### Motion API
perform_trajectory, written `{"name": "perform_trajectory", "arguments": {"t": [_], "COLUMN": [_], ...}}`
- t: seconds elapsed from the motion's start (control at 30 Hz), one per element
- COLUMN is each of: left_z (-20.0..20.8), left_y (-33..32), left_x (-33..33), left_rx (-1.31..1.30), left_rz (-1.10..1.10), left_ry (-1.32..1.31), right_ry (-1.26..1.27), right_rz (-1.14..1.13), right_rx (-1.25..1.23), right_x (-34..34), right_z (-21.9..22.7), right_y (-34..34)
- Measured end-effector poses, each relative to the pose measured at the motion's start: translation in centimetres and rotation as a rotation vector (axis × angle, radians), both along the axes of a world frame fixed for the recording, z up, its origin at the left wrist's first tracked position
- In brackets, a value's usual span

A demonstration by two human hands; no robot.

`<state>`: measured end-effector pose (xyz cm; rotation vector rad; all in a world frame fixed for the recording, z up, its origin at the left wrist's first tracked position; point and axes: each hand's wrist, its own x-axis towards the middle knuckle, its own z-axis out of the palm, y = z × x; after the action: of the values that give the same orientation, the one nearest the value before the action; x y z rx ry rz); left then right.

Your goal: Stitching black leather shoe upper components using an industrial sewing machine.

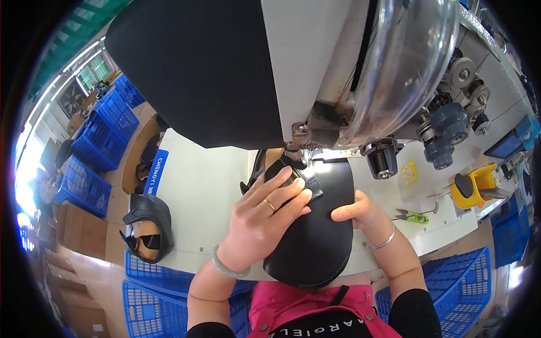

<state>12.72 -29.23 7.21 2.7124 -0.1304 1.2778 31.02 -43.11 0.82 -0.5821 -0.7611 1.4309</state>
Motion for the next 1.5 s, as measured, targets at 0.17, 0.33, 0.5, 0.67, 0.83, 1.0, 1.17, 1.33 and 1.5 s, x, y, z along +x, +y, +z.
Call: {"name": "perform_trajectory", "arguments": {"t": [0.17,0.33,0.5,0.67,0.83,1.0,1.17,1.33,1.5], "left_z": [0.7,0.8,1.3,2.1,2.3,2.5,2.2,2.0,2.2], "left_y": [-0.5,0.2,2.4,4.1,5.0,6.1,6.4,6.1,5.9], "left_x": [0.0,0.3,0.7,1.8,2.2,3.3,3.5,3.4,3.2], "left_rx": [-0.022,-0.046,-0.071,-0.149,-0.173,-0.207,-0.342,-0.364,-0.295], "left_rz": [0.007,-0.023,-0.099,-0.214,-0.206,-0.275,-0.289,-0.288,-0.242], "left_ry": [0.032,0.019,0.044,0.064,0.1,0.097,0.136,0.089,0.103], "right_ry": [0.035,0.025,0.049,0.089,0.082,0.044,-0.035,-0.068,-0.092], "right_rz": [0.005,-0.002,-0.011,-0.15,-0.149,-0.161,-0.266,-0.276,-0.291], "right_rx": [-0.012,-0.021,-0.036,-0.033,-0.004,-0.024,0.025,0.012,0.019], "right_x": [0.1,-0.3,-1.4,-2.7,-2.6,-2.3,-2.9,-2.8,-2.6], "right_z": [-0.7,-0.7,-0.5,-0.1,0.4,0.6,0.5,0.3,-0.3], "right_y": [0.0,0.3,0.9,1.4,1.7,1.8,2.2,2.2,2.2]}}
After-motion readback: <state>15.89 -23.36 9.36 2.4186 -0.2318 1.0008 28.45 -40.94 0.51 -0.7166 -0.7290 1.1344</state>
